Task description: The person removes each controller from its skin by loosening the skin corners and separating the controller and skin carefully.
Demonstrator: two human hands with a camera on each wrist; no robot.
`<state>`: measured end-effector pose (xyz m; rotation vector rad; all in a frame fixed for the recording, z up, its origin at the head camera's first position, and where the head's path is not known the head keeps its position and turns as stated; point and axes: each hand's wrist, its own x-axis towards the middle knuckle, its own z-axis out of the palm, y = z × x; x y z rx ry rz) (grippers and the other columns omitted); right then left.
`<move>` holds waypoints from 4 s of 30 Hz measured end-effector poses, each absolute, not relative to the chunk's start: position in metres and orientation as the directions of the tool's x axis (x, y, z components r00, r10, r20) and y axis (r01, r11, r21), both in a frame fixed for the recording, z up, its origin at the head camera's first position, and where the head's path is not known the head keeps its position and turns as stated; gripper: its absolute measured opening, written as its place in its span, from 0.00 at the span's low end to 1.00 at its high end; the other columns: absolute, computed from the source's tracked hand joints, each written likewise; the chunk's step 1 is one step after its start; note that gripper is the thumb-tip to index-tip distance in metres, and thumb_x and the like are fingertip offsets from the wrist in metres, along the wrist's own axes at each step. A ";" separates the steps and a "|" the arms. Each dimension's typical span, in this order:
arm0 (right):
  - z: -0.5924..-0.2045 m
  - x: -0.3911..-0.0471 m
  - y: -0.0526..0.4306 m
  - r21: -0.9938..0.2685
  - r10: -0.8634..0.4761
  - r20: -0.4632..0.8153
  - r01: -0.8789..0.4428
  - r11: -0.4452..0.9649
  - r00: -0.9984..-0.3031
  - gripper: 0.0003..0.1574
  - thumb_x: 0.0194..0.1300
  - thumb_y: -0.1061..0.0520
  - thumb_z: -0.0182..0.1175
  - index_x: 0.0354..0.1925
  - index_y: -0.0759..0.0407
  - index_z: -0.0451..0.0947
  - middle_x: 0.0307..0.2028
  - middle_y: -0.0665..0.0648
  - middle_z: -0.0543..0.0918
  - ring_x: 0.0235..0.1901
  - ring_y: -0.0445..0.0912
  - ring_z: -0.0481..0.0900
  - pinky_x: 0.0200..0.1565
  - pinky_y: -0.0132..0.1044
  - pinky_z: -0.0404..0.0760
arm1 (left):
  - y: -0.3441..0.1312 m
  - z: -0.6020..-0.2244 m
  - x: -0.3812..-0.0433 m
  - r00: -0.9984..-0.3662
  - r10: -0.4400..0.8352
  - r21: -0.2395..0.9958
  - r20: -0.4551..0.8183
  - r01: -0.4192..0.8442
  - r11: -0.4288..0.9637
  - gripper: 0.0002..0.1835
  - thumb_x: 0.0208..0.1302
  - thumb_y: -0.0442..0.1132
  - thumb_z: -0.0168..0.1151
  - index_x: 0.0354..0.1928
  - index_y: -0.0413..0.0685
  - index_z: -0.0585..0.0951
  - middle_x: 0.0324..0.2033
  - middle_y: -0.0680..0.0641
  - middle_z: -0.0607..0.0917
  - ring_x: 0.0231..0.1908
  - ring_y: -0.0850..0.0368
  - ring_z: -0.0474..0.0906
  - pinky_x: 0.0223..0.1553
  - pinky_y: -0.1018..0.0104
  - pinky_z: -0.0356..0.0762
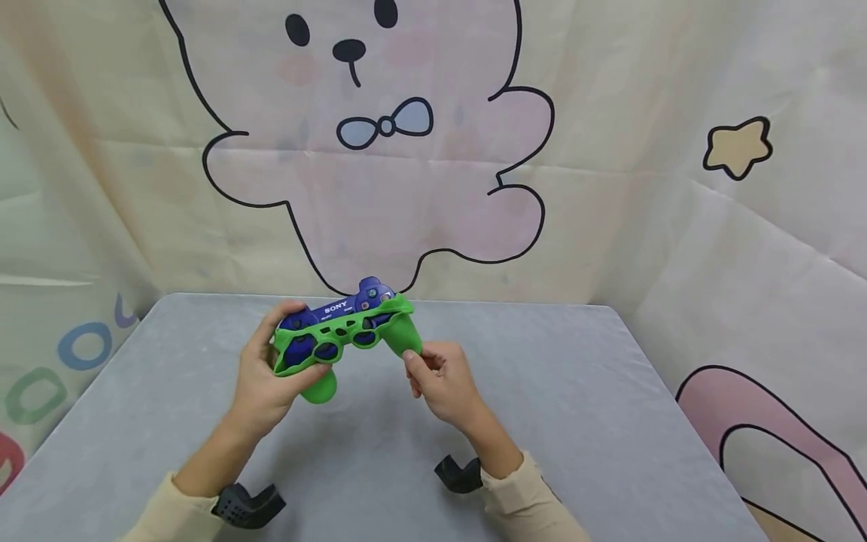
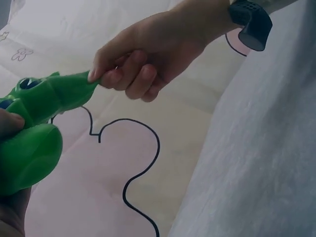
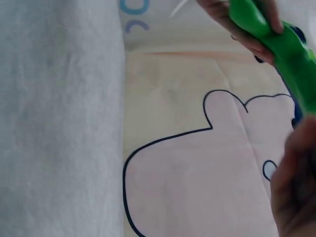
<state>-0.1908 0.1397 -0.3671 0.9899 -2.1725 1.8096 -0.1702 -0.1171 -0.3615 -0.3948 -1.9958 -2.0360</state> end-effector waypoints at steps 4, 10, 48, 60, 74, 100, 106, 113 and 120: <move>-0.372 -0.191 0.135 -0.773 -0.286 0.554 -0.611 0.173 -0.782 0.19 0.68 0.71 0.53 0.20 0.63 0.75 0.13 0.58 0.73 0.14 0.39 0.71 0.16 0.31 0.71 | -0.112 -0.361 -0.170 -0.931 -0.044 0.931 0.361 0.363 -0.037 0.44 0.47 0.18 0.73 0.68 0.49 0.71 0.53 0.50 0.80 0.42 0.59 0.86 0.38 0.68 0.86; -0.377 -0.197 0.135 -0.541 -0.274 0.726 -0.770 0.338 -0.630 0.16 0.63 0.71 0.58 0.20 0.58 0.77 0.13 0.51 0.77 0.17 0.36 0.74 0.21 0.26 0.75 | -0.114 -0.359 -0.171 -0.939 -0.084 0.938 0.332 0.338 -0.076 0.43 0.47 0.16 0.71 0.67 0.43 0.71 0.52 0.50 0.82 0.42 0.60 0.86 0.39 0.69 0.86; -0.349 -0.184 0.146 -0.895 -0.541 0.339 -0.441 0.067 -0.770 0.48 0.60 0.67 0.71 0.72 0.53 0.60 0.64 0.62 0.69 0.51 0.50 0.79 0.46 0.40 0.87 | -0.125 -0.361 -0.171 -0.851 0.383 0.922 0.358 0.387 -0.001 0.41 0.56 0.23 0.70 0.69 0.47 0.64 0.56 0.41 0.77 0.42 0.55 0.86 0.42 0.61 0.86; -0.355 -0.189 0.144 -0.913 -0.500 0.366 -0.407 -0.029 -0.785 0.45 0.59 0.75 0.67 0.69 0.56 0.62 0.60 0.55 0.71 0.47 0.46 0.80 0.43 0.38 0.87 | -0.123 -0.358 -0.170 -0.870 0.401 0.946 0.287 0.323 0.023 0.49 0.58 0.28 0.72 0.76 0.62 0.56 0.61 0.40 0.73 0.49 0.52 0.83 0.47 0.62 0.86; -0.356 -0.192 0.145 -0.897 -0.319 0.426 -0.442 -0.023 -0.847 0.45 0.59 0.76 0.66 0.69 0.59 0.59 0.61 0.53 0.70 0.53 0.46 0.79 0.48 0.35 0.86 | -0.115 -0.365 -0.173 -0.885 0.355 0.950 0.303 0.312 -0.032 0.43 0.73 0.31 0.59 0.79 0.62 0.48 0.37 0.32 0.87 0.28 0.56 0.87 0.28 0.57 0.85; -0.354 -0.190 0.147 -0.861 -0.381 0.432 -0.500 0.095 -0.817 0.42 0.62 0.73 0.65 0.70 0.57 0.61 0.66 0.58 0.67 0.55 0.47 0.78 0.47 0.35 0.86 | -0.122 -0.350 -0.165 -0.890 0.312 0.842 0.332 0.428 0.327 0.33 0.74 0.42 0.60 0.76 0.71 0.62 0.77 0.47 0.59 0.69 0.40 0.68 0.55 0.47 0.79; -0.359 -0.185 0.139 -0.853 -0.373 0.451 -0.515 0.088 -0.811 0.41 0.62 0.74 0.65 0.69 0.58 0.62 0.65 0.61 0.69 0.55 0.47 0.78 0.46 0.36 0.87 | -0.119 -0.354 -0.161 -0.889 0.282 0.854 0.360 0.436 0.284 0.18 0.76 0.40 0.57 0.64 0.62 0.75 0.77 0.46 0.58 0.70 0.38 0.65 0.57 0.39 0.75; -0.364 -0.182 0.132 -0.828 -0.406 0.462 -0.548 0.121 -0.788 0.40 0.63 0.72 0.65 0.69 0.56 0.64 0.65 0.63 0.69 0.54 0.45 0.79 0.46 0.37 0.87 | -0.116 -0.358 -0.164 -0.892 0.238 0.876 0.385 0.434 0.211 0.03 0.78 0.36 0.52 0.46 0.47 0.75 0.74 0.38 0.61 0.77 0.35 0.53 0.65 0.28 0.65; -0.364 -0.189 0.134 -0.814 -0.348 0.516 -0.574 0.084 -0.783 0.41 0.62 0.75 0.64 0.69 0.58 0.63 0.62 0.64 0.70 0.51 0.44 0.79 0.44 0.33 0.86 | -0.116 -0.351 -0.162 -0.854 0.323 0.863 0.408 0.476 0.168 0.03 0.78 0.35 0.52 0.43 0.49 0.75 0.78 0.41 0.54 0.77 0.35 0.53 0.67 0.30 0.63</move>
